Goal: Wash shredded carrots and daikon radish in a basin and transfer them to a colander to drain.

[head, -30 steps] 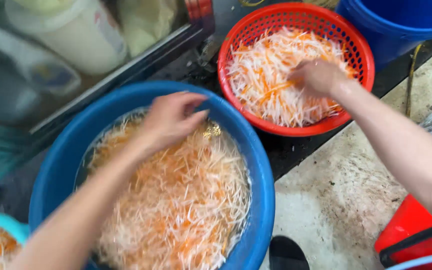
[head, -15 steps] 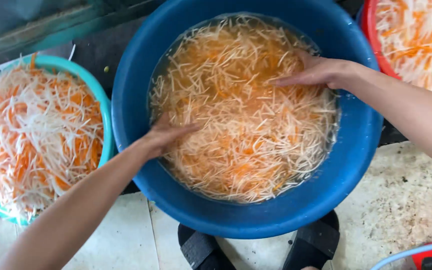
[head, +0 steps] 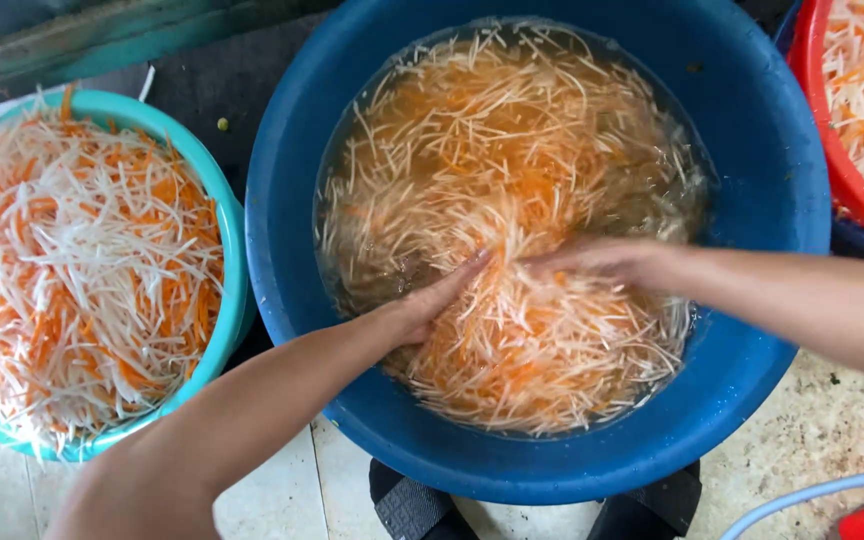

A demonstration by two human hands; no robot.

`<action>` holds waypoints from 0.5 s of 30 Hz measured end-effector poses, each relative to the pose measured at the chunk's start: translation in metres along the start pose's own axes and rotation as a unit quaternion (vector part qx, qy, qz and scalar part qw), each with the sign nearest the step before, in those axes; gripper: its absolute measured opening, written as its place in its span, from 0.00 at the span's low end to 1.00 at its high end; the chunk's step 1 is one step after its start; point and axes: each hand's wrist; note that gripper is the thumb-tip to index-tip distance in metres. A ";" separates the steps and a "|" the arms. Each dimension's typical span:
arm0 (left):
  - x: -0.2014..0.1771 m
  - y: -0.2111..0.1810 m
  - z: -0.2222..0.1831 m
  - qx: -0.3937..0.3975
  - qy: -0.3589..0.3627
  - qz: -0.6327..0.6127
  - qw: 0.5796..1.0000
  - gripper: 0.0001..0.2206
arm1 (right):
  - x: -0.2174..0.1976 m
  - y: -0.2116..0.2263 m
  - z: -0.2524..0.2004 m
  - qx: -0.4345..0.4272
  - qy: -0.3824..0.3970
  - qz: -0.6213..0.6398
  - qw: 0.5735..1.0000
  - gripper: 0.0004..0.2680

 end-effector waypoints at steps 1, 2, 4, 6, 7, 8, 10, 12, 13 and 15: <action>0.000 -0.005 -0.003 0.003 -0.003 0.003 1.000 0.48 | 0.002 0.002 0.005 -0.005 -0.003 -0.001 1.000 0.33; 0.000 -0.009 -0.007 0.030 -0.002 0.000 1.000 0.48 | 0.005 0.003 0.010 -0.073 0.014 -0.001 0.997 0.33; 0.000 -0.020 -0.019 0.059 -0.003 -0.002 0.998 0.48 | 0.008 0.007 0.014 -0.143 0.030 -0.004 0.989 0.33; -0.002 -0.032 -0.036 0.105 -0.028 0.017 0.994 0.48 | 0.011 0.013 0.014 -0.230 0.055 -0.007 0.972 0.34; -0.001 -0.044 -0.048 0.105 -0.029 0.016 0.994 0.48 | 0.008 0.036 -0.010 -0.230 0.056 -0.008 0.971 0.34; -0.001 -0.056 -0.060 0.108 -0.094 0.056 0.988 0.49 | 0.006 0.058 -0.033 -0.187 0.003 -0.009 0.982 0.32; 0.005 -0.078 -0.083 0.109 -0.158 0.093 0.977 0.50 | -0.005 0.085 -0.058 -0.142 -0.049 -0.011 0.989 0.30; 0.013 -0.103 -0.106 0.151 -0.192 0.099 0.964 0.48 | -0.024 0.099 -0.061 -0.248 -0.059 -0.042 0.966 0.22; 0.017 -0.111 -0.114 0.154 -0.194 0.098 0.964 0.48 | -0.026 0.112 -0.068 -0.250 -0.058 -0.045 0.966 0.22; 0.024 -0.127 -0.132 0.237 -0.163 0.027 0.957 0.41 | -0.029 0.140 -0.080 -0.239 -0.205 -0.047 0.948 0.17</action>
Point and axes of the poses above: each hand's wrist, its own z-axis towards the middle knuckle, its own x-axis out of the palm, y = z × x, and after that the axes turned 11 degrees about -x, right-handed
